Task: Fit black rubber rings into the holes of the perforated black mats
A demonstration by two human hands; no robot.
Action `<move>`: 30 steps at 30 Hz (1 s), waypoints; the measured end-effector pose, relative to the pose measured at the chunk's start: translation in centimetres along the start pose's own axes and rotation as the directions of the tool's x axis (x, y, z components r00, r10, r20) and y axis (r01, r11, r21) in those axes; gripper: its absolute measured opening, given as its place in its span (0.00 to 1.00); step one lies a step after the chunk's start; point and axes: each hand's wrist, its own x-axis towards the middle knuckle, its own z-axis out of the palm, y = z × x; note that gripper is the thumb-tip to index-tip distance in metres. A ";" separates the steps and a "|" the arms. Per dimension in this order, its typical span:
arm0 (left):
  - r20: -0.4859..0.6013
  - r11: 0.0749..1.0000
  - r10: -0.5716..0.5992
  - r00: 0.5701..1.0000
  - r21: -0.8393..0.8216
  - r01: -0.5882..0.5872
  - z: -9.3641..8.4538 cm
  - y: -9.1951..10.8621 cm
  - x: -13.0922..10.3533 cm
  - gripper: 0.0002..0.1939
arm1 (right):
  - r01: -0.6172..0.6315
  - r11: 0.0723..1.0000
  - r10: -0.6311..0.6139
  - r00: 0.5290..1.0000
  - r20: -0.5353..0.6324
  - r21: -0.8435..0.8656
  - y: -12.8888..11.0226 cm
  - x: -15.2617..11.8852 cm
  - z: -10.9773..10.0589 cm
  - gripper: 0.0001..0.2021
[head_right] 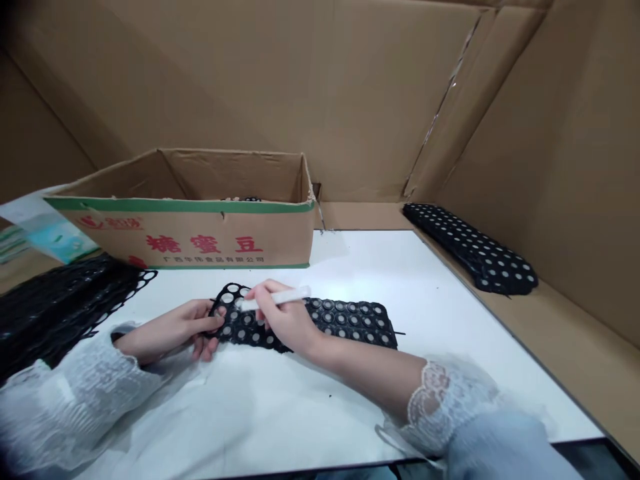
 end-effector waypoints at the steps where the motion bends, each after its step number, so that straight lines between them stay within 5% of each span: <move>1: 0.004 1.000 -0.006 1.000 -0.005 0.006 0.0 0.0 0.0 0.14 | -0.059 0.997 0.058 0.998 0.018 0.050 0.6 0.1 0.3 0.13; 7: -0.008 0.999 -0.041 0.999 -0.006 0.041 0.2 0.4 -0.4 0.11 | -0.182 0.975 0.174 0.982 0.072 0.126 1.6 0.0 0.3 0.05; 13: 0.051 0.996 -0.083 0.995 0.039 0.081 -0.2 0.3 -0.6 0.18 | -0.169 0.979 0.155 0.980 0.124 0.114 1.6 0.0 0.2 0.03; 25: 0.021 0.998 -0.027 0.999 0.064 0.026 -0.3 -0.2 -0.4 0.21 | -0.213 0.970 0.198 0.972 0.126 0.118 1.9 0.4 0.1 0.05; 30: -0.015 0.982 0.076 0.997 0.176 -0.072 0.7 0.1 -0.8 0.18 | -0.130 0.992 0.129 0.984 0.121 -0.003 1.7 0.1 0.2 0.06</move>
